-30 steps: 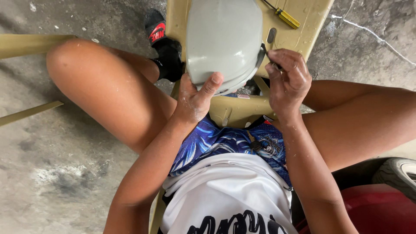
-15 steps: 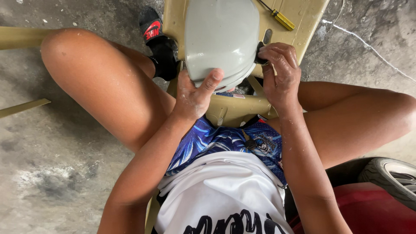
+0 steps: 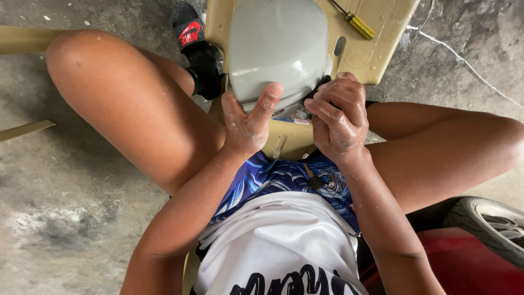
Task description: The person sits cross-legged on a plastic chair and uses a utility knife to trim and deburr the edges of a grey plastic motorcycle part. They then use a sanding block to smooth the surface and edges of the part.
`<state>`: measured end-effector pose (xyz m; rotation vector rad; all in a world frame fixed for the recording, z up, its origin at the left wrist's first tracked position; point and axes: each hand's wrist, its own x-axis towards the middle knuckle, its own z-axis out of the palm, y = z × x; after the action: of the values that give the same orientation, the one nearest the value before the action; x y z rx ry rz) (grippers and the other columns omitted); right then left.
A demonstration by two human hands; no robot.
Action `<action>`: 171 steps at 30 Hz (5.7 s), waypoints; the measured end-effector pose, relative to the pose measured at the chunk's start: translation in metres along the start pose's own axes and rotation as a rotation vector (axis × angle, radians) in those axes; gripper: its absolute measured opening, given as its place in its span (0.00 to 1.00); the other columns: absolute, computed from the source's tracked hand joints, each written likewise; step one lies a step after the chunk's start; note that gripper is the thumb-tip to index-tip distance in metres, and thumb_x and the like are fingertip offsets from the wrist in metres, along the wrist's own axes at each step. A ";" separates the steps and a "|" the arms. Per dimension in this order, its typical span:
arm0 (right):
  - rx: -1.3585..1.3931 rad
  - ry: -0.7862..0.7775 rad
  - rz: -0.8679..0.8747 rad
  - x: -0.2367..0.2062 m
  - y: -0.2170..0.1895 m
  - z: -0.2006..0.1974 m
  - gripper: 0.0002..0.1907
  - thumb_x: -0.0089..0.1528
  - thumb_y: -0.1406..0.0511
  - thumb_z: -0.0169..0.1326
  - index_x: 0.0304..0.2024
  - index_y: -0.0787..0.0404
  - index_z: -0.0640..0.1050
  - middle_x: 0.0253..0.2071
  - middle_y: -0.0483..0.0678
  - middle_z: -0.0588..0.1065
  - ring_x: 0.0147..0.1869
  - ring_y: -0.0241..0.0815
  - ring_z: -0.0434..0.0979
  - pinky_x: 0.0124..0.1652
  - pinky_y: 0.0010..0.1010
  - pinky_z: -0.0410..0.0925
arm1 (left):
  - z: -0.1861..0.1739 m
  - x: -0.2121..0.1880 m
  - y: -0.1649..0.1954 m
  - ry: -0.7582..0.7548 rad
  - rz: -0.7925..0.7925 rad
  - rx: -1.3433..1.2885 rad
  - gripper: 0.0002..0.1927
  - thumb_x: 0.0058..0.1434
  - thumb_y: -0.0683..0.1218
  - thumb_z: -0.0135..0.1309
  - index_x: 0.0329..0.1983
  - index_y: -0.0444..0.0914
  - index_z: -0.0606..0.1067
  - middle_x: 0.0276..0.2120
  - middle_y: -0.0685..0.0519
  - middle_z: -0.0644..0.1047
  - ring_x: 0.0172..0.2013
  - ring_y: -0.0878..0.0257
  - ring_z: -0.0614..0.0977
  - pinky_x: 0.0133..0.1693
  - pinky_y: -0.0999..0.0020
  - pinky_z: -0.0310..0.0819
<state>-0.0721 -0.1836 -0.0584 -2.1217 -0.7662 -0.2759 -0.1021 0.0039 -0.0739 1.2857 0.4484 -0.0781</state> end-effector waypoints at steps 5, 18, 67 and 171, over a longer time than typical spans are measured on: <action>-0.001 0.035 0.179 0.000 0.015 0.006 0.16 0.59 0.84 0.54 0.45 0.63 0.76 0.48 0.52 0.73 0.53 0.51 0.77 0.58 0.49 0.72 | 0.001 -0.003 0.004 -0.022 -0.052 -0.126 0.22 0.64 0.55 0.63 0.42 0.31 0.77 0.34 0.50 0.81 0.33 0.65 0.82 0.38 0.68 0.79; 0.015 0.099 0.297 0.001 0.012 0.015 0.16 0.62 0.84 0.54 0.46 0.64 0.78 0.48 0.51 0.76 0.57 0.48 0.79 0.69 0.47 0.66 | 0.002 -0.008 -0.012 0.025 -0.116 -0.176 0.26 0.61 0.58 0.64 0.44 0.31 0.74 0.34 0.45 0.81 0.31 0.61 0.85 0.36 0.64 0.82; -0.028 0.083 0.215 0.002 0.004 0.013 0.09 0.66 0.77 0.60 0.45 0.60 0.83 0.47 0.46 0.79 0.54 0.45 0.78 0.62 0.45 0.71 | 0.002 -0.001 -0.017 0.162 -0.055 -0.244 0.28 0.63 0.54 0.66 0.53 0.29 0.71 0.43 0.46 0.78 0.39 0.59 0.82 0.40 0.61 0.81; 0.801 0.517 0.931 -0.008 -0.012 0.003 0.20 0.68 0.73 0.57 0.60 0.64 0.67 0.52 0.51 0.73 0.50 0.34 0.76 0.50 0.24 0.72 | 0.029 -0.029 -0.030 -0.222 -0.267 -0.520 0.24 0.69 0.48 0.59 0.61 0.28 0.69 0.54 0.44 0.76 0.53 0.54 0.81 0.59 0.54 0.78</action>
<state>-0.0858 -0.1795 -0.0564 -1.3359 0.4029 0.0126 -0.1293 -0.0373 -0.0842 0.6930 0.4115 -0.3059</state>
